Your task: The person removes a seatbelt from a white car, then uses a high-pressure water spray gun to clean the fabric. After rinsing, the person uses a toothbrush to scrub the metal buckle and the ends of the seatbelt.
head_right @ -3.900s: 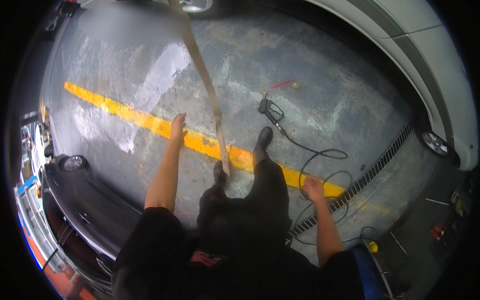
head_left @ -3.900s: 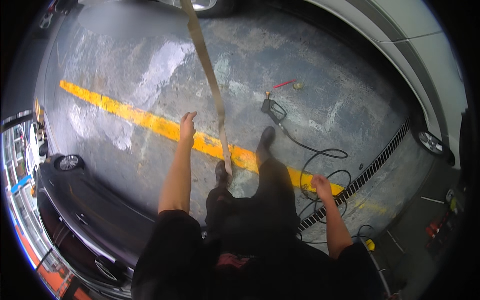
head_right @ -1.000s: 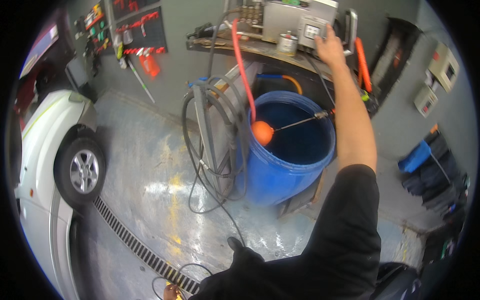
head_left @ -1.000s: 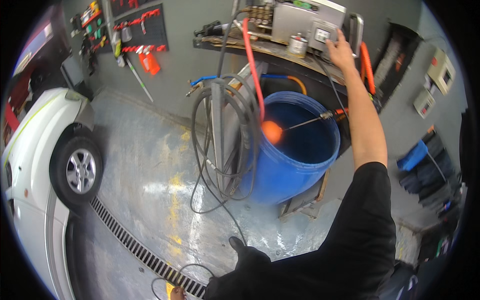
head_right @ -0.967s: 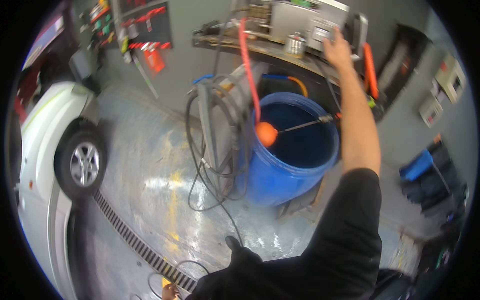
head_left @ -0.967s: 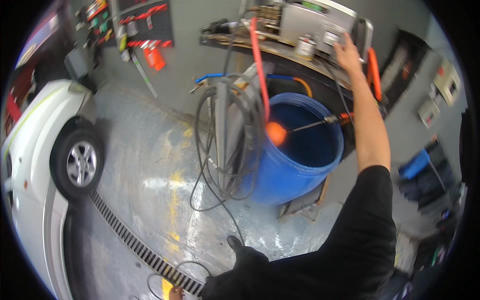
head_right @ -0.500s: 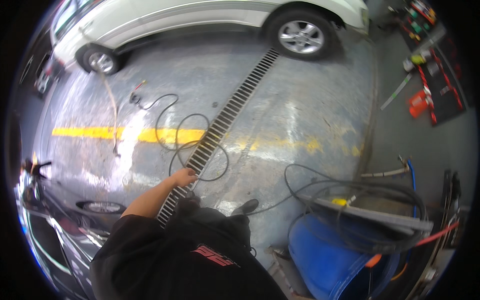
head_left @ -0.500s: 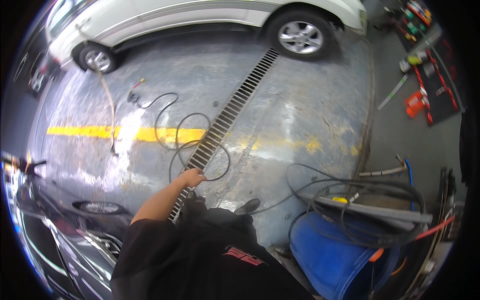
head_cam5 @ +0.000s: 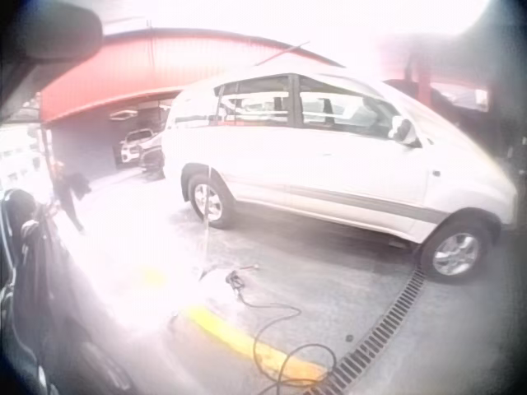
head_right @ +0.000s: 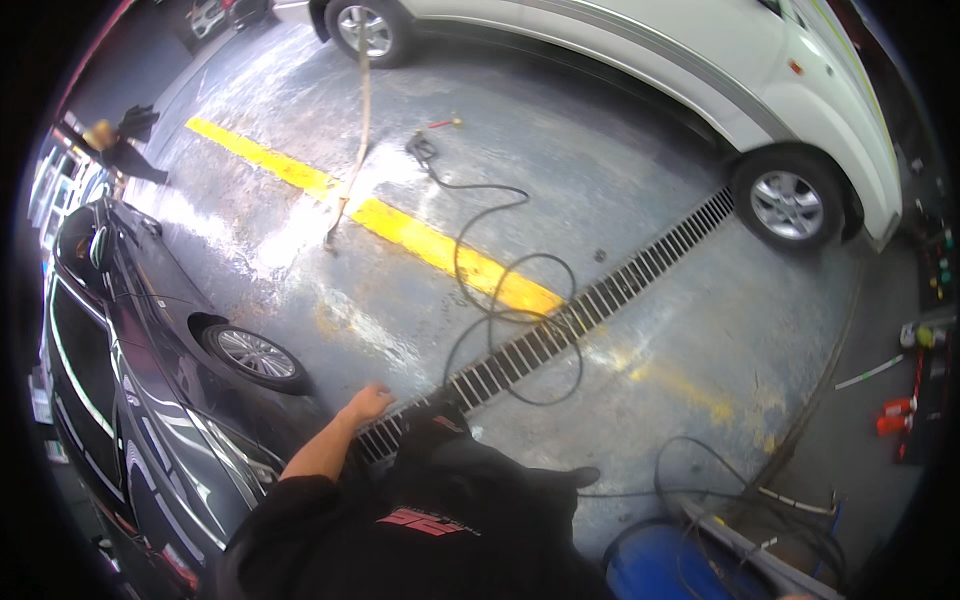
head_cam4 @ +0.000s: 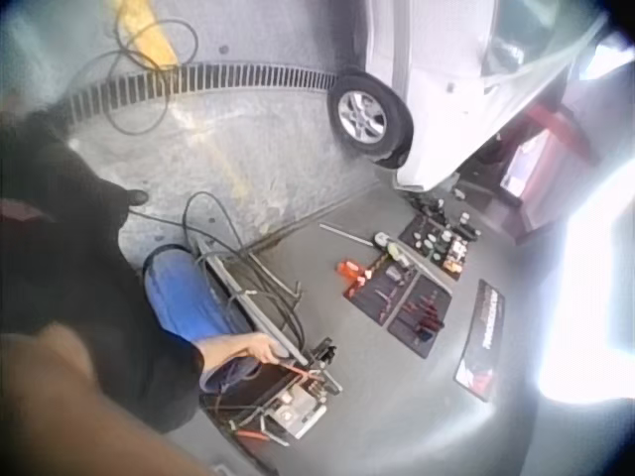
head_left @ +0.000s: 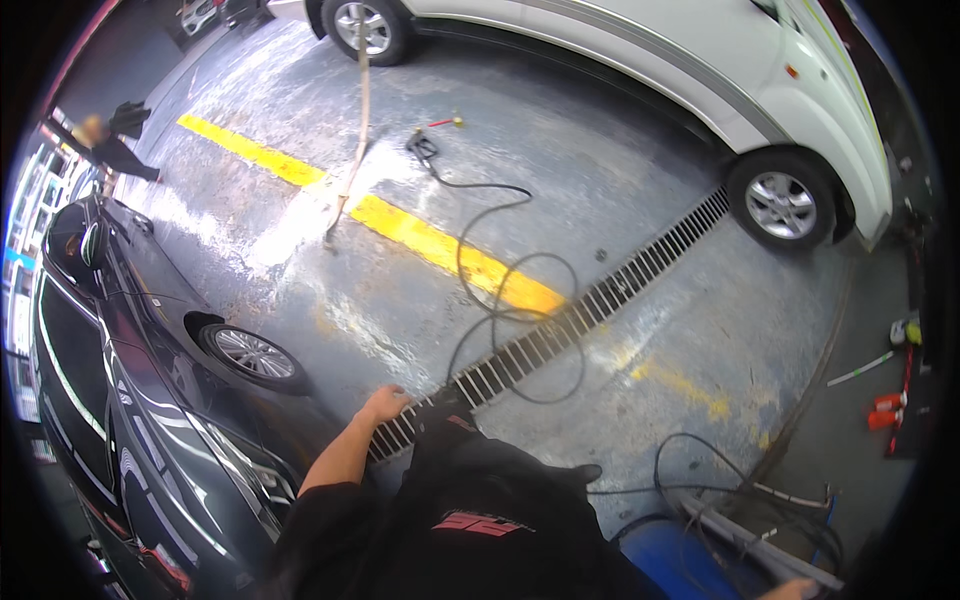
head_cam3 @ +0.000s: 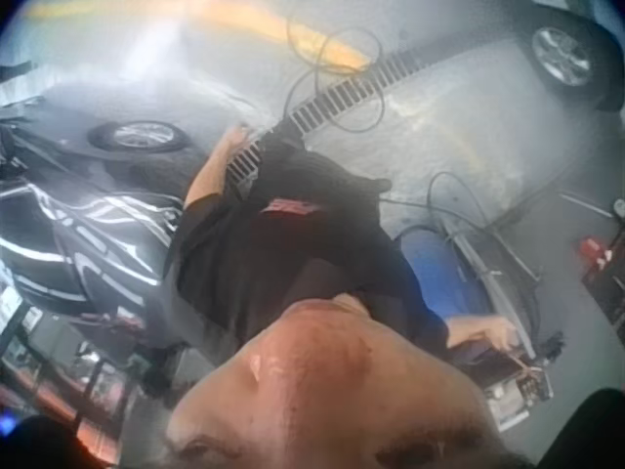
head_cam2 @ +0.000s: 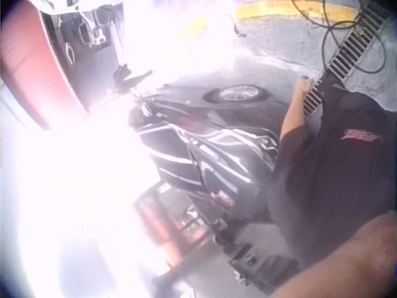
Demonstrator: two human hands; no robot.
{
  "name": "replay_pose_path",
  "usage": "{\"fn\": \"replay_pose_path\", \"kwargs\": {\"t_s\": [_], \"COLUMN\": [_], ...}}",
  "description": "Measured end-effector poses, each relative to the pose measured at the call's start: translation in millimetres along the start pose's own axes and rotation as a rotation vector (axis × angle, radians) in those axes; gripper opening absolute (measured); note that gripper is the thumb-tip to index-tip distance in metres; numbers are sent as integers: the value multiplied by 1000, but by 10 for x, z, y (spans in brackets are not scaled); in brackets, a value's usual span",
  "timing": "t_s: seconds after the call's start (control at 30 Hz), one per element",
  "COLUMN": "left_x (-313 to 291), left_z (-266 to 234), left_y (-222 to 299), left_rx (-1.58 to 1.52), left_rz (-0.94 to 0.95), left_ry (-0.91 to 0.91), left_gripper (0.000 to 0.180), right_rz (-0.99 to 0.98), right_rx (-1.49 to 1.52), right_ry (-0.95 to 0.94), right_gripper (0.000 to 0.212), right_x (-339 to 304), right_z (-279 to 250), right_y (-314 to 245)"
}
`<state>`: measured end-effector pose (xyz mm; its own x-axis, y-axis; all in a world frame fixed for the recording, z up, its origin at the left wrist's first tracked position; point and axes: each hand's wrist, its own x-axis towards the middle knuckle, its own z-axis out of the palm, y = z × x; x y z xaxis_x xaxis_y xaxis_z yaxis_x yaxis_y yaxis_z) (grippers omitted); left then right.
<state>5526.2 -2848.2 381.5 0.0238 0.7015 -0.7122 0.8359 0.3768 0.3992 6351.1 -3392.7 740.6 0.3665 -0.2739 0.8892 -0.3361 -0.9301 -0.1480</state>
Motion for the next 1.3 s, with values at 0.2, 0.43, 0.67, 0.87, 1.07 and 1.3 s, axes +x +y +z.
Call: {"fn": "replay_pose_path", "kwargs": {"t_s": [0.2, 0.43, 0.67, 0.87, 1.07, 1.3], "left_x": [763, 2012, 4077, 6210, 8719, 10507], "left_z": [-983, -2432, -3462, -4119, -4243, -4047], "left_y": [-1105, -996, -1337, -1736, -2194, -2266], "left_rx": [-297, -445, -457, -304, -197, -170], "left_rz": [-167, -220, -474, -432, -358, -376], "left_ry": [154, 205, 270, 280, 388, 634], "left_gripper": [54, 53, 50, 45, 45, 52], "right_rz": [-347, -1255, -1373, -1830, -1882, -2030], "right_rx": [300, 809, 1056, 666, 607, 709], "right_ry": [-1274, -1620, -1755, -1725, -1483, -1165], "right_gripper": [76, 66, 43, 48, 60, 61], "right_x": [-3487, -6589, -10924, -13824, -15115, -15583], "right_z": [-524, -2941, -5110, -6266, -6918, -6890], "right_y": [-1899, -5566, -9427, -10467, -10820, -10832]}}
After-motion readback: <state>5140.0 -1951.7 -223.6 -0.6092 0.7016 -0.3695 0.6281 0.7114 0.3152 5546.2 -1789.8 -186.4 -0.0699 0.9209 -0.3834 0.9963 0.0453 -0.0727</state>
